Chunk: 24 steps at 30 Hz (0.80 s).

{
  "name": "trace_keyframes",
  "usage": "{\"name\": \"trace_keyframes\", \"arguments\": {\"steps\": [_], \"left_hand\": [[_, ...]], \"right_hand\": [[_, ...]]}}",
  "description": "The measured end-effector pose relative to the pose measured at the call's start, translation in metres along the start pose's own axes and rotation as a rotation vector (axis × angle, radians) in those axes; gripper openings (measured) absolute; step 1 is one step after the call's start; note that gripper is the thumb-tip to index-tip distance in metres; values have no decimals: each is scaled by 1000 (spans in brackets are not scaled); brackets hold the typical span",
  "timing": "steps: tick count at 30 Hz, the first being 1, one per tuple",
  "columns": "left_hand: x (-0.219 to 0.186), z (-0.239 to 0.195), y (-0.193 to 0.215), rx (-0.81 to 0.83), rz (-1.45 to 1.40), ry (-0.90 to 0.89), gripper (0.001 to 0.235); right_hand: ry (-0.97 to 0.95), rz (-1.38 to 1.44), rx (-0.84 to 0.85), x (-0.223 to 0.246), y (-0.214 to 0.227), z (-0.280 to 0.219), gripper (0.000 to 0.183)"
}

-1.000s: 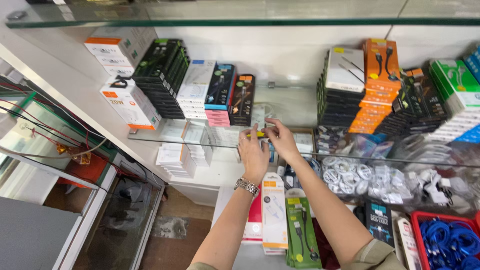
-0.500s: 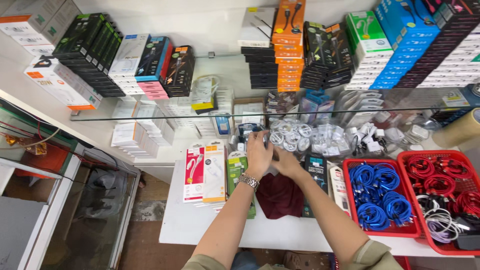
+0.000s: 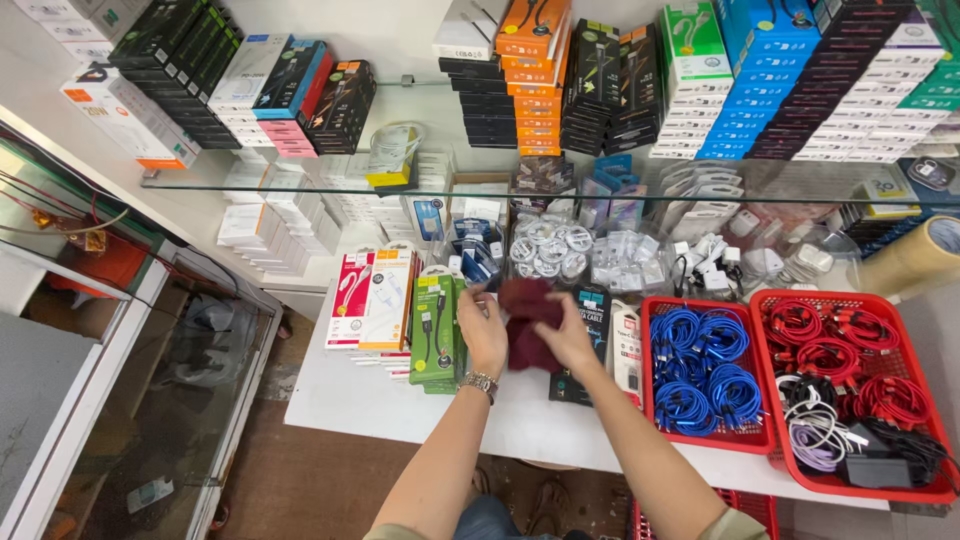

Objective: The person wipes the surfaces of small product boxes with a maroon cloth and places them on a glass shelf. They handle multiple boxes of different colors and sizes, wiping each one individually before stacking them on the shelf.

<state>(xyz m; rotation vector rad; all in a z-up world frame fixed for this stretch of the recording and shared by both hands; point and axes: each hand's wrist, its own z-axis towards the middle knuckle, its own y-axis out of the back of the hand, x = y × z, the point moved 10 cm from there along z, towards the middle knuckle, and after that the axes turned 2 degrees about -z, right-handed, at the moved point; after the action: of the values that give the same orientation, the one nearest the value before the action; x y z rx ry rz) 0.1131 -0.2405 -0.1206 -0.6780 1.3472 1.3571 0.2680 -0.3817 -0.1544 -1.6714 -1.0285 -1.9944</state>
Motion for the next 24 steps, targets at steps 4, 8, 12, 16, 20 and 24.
{"name": "trace_keyframes", "arguments": {"steps": [4, 8, 12, 16, 20, 24], "left_hand": [[56, -30, -68, 211, -124, 338, 28], [71, -67, -144, 493, 105, 289, 41], [72, -80, -167, 491, 207, 331, 44], [86, -90, -170, 501, 337, 520, 47], [81, -95, -180, 589, 202, 477, 53], [70, -109, -178, 690, -448, 744, 58]], "right_hand": [[-175, 471, -181, -13, 75, 2, 58], [-210, 480, -288, -25, 122, -17, 59], [-211, 574, -299, -41, 131, -30, 60], [-282, 505, -280, -58, 134, -42, 61], [-281, 469, -260, -55, 141, -47, 59], [-161, 404, -255, -18, 137, -50, 61]]}}
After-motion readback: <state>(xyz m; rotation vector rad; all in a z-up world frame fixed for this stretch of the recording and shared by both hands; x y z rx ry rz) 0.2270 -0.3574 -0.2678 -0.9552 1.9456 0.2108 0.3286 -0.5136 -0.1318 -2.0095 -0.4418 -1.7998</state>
